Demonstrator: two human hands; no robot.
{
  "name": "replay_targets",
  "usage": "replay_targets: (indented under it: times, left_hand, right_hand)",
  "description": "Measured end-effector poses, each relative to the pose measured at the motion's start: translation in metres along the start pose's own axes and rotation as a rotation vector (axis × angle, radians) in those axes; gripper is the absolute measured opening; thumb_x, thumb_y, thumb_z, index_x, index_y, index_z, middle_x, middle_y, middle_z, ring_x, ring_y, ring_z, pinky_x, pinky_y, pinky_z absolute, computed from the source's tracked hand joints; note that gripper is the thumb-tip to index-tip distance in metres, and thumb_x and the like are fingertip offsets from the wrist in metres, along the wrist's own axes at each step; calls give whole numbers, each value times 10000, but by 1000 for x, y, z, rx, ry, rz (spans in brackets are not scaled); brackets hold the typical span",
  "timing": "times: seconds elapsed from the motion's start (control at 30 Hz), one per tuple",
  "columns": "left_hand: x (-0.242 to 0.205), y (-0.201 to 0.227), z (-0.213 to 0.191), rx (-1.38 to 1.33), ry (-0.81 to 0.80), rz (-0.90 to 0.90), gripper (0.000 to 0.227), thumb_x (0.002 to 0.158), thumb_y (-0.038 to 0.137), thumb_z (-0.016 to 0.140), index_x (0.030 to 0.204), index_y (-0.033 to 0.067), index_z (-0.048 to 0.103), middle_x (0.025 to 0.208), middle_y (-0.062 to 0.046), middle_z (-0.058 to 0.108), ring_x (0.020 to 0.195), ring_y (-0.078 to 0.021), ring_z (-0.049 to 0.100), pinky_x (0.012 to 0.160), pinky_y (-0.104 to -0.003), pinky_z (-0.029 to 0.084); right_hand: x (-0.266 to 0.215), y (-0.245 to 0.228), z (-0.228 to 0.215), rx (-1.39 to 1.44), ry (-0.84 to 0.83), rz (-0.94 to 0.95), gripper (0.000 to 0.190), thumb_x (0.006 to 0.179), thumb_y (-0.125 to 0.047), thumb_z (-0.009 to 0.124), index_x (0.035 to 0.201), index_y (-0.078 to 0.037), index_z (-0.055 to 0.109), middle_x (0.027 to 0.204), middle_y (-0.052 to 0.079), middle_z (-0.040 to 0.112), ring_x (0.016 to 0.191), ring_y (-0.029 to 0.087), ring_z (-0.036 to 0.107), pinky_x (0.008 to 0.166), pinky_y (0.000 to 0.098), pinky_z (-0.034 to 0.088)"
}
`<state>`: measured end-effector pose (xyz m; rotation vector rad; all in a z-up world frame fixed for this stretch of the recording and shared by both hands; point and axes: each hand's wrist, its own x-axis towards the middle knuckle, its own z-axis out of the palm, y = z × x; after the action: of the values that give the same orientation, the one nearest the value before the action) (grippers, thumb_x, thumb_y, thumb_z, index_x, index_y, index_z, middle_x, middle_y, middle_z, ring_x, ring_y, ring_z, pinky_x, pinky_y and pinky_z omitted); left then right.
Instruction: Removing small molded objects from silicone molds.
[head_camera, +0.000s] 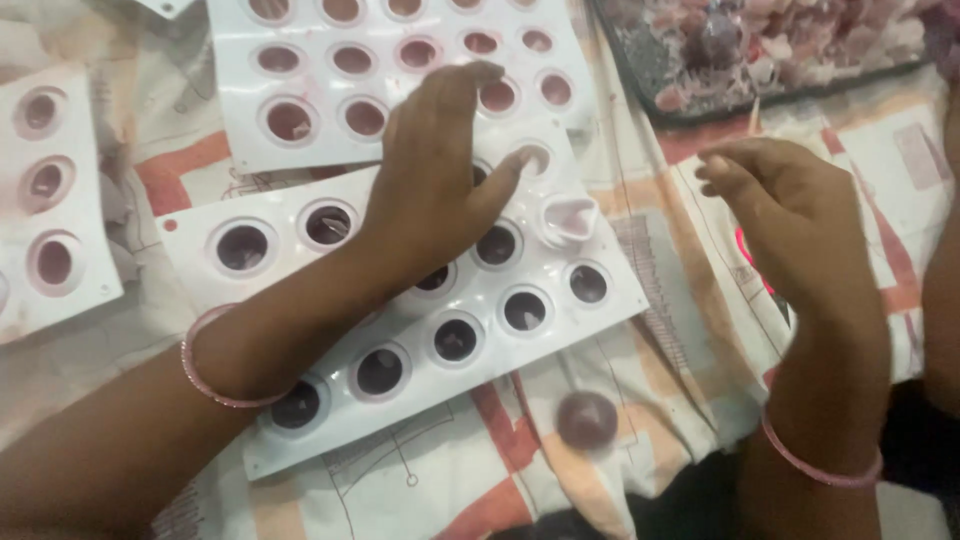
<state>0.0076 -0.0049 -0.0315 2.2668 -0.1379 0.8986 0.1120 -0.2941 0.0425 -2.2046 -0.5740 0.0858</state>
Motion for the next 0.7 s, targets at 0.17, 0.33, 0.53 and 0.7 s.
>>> replay_targets:
  times: [0.17, 0.33, 0.53, 0.7]
  left_hand:
    - [-7, -11, 3, 33, 28, 59, 581, 1003, 196, 782, 1401, -6, 409, 1305, -213, 540, 1263, -417, 528, 1064, -532, 406]
    - [-2, 6, -8, -18, 29, 108, 458, 988, 152, 779, 1300, -3, 482, 1223, -203, 562, 1183, -406, 552, 986, -523, 425]
    - [-5, 8, -9, -38, 6, 101, 346, 977, 159, 771, 1209, 25, 551, 1205, -177, 572, 1152, -374, 560, 975, -502, 437]
    - [0, 12, -9, -47, 23, 86, 300, 951, 176, 741, 1158, 32, 577, 1221, -173, 585, 1180, -370, 554, 1006, -496, 431]
  right_hand:
    - [-128, -22, -5, -119, -321, -52, 355, 836, -216, 742, 1153, -56, 729, 1034, 84, 784, 957, 207, 759, 842, 348, 592]
    - [-168, -36, 66, -312, -174, -182, 555, 717, -233, 843, 1195, -20, 658, 1106, 149, 680, 1035, 332, 650, 878, 413, 506]
    - [-180, -35, 59, -156, -21, -98, 497, 709, -233, 817, 1131, -23, 660, 1070, 136, 667, 993, 279, 678, 861, 371, 534]
    - [-188, 26, 36, 227, 175, -66, 464, 766, -207, 710, 1137, 58, 625, 1025, 183, 651, 958, 307, 656, 887, 394, 526]
